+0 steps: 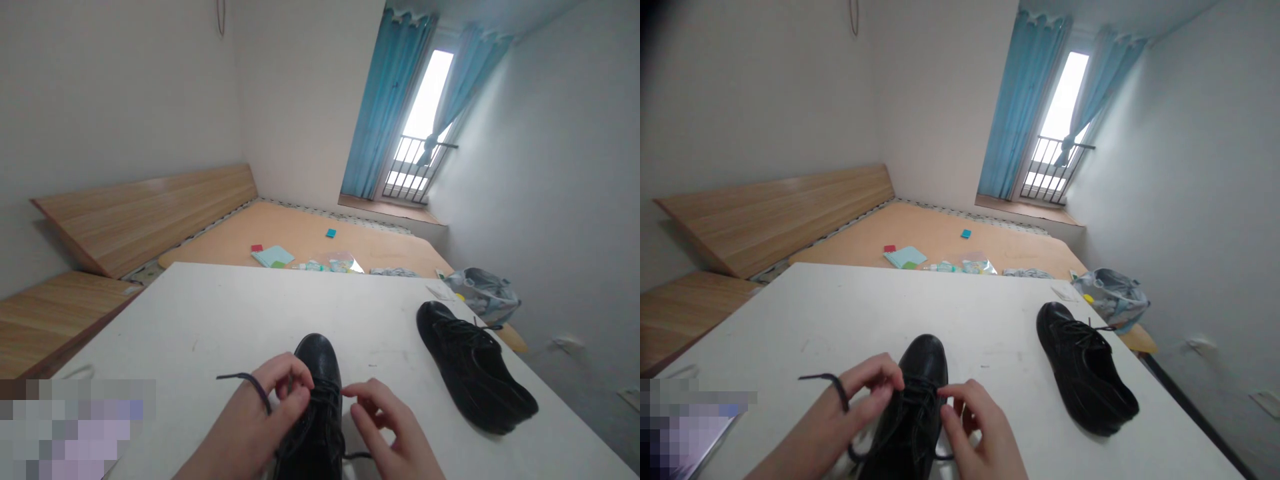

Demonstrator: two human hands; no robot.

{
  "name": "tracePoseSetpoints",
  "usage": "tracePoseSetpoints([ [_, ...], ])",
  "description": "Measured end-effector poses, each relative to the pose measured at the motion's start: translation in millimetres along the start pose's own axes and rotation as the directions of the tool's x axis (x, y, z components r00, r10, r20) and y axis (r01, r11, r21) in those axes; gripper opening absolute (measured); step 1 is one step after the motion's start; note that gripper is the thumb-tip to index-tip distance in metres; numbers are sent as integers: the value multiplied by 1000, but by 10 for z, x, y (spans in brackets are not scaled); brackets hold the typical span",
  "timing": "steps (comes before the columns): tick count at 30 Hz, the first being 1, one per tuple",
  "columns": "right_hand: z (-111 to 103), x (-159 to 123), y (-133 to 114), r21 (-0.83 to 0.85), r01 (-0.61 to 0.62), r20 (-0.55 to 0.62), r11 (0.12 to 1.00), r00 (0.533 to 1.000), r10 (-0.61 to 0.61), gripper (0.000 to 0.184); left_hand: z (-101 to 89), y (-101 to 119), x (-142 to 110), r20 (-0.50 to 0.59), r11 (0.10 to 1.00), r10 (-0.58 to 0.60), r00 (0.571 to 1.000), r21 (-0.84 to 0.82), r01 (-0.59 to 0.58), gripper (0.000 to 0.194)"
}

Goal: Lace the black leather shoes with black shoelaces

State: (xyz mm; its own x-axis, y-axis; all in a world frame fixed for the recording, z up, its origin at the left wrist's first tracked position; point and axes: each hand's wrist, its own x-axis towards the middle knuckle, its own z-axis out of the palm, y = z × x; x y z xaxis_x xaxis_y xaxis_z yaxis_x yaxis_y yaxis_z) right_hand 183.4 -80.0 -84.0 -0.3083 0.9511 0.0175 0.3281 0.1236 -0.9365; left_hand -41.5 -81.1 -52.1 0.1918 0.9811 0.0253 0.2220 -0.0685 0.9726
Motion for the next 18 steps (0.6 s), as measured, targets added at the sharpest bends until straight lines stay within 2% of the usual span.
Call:
tracePoseSetpoints([
  [2, 94, 83, -50, -173, 101, 52, 980, 994, -93, 22, 81, 14, 7, -32, 937, 27, 999, 350, -14, 10],
  [3, 122, 113, -88, -218, 128, 95, 968, 989, -110, 22, 116, 20, 2, -18, 896, 42, 999, 442, -30, 10],
  [6, 144, 170, -212, -318, 169, 142, 933, 981, -129, 19, 175, 15, -25, 52, 867, 76, 996, 490, -92, 7],
  [8, 154, 199, -270, -368, 185, 137, 911, 980, -144, 16, 172, -15, -35, 101, 915, 122, 987, 373, -151, 5],
  [10, 186, 235, -297, -361, 201, 125, 911, 978, -166, 14, 139, -53, -31, 138, 974, 151, 979, 151, -171, 10],
  [12, 229, 279, -307, -270, 202, 101, 941, 978, -181, 12, 84, -78, -21, 165, 977, 192, 967, -123, -172, 30],
  [15, 238, 335, -333, -28, 91, 99, 995, 991, -88, 23, -28, -73, -40, 160, 872, 291, 943, -450, -192, 61],
  [16, 212, 343, -350, 68, 28, 133, 997, 990, -37, 28, -71, -62, -60, 142, 831, 319, 937, -518, -204, 63],
  [17, 171, 343, -372, 170, -34, 177, 985, 984, 4, 32, -113, -49, -85, 80, 789, 309, 948, -579, -208, 62],
  [18, 118, 335, -396, 274, -77, 208, 959, 978, 19, 36, -154, -36, -113, 124, 770, 358, 925, -599, -218, 63],
])
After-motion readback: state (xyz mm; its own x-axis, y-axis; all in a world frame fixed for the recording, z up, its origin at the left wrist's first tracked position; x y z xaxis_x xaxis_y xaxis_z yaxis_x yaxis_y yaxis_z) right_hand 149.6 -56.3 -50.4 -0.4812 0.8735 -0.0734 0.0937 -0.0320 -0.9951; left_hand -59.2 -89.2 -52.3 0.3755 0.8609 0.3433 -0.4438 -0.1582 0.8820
